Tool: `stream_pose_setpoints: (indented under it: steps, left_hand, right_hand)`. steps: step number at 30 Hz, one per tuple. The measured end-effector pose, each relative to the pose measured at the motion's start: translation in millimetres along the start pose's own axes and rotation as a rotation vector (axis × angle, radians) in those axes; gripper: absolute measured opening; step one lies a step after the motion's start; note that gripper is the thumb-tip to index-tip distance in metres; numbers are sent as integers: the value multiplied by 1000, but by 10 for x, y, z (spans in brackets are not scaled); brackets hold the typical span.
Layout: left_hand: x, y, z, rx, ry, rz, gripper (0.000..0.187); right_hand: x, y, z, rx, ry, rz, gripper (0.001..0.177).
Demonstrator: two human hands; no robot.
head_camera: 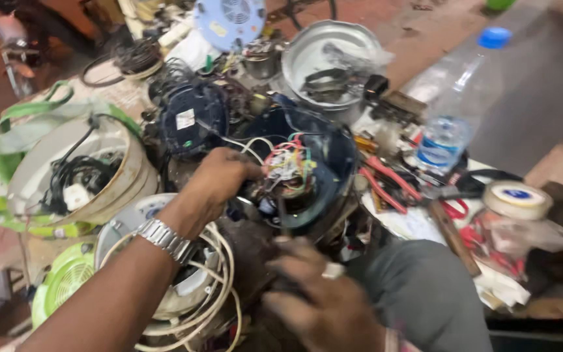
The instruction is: The person disassembles and repairs an appliance by using a screwdriver to remove screws from internal components and using pliers to manipulate wires and parts.
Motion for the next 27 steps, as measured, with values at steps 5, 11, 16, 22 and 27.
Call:
stream_pose_setpoints:
  steps: [5,11,16,22,27]
  left_hand:
    - [107,-22,4,-61,-179,-72,21]
    - [124,-42,43,-2,-96,-250,22]
    - [77,-18,-88,133,-32,-236,19]
    - [100,-14,-211,253,17,-147,32]
    - [199,-19,-115,150,-59,-81,20]
  right_hand:
    - [236,-252,311,-576,748,485,39]
    - [-76,-531,190,-239,650,625,43]
    - [91,-505,267,-106,671,485,46]
    - [630,-480,601,-307,1092,-75,46]
    - [488,-396,521,27,842,-298,50]
Point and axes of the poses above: each hand's wrist, its own x-axis away from the middle knuckle, its own y-axis out of the palm, z = x × y, the point moved 4 cm from there along -x, towards the middle knuckle, and after that the axes turned 5 degrees about z, right-handed, at the moved point
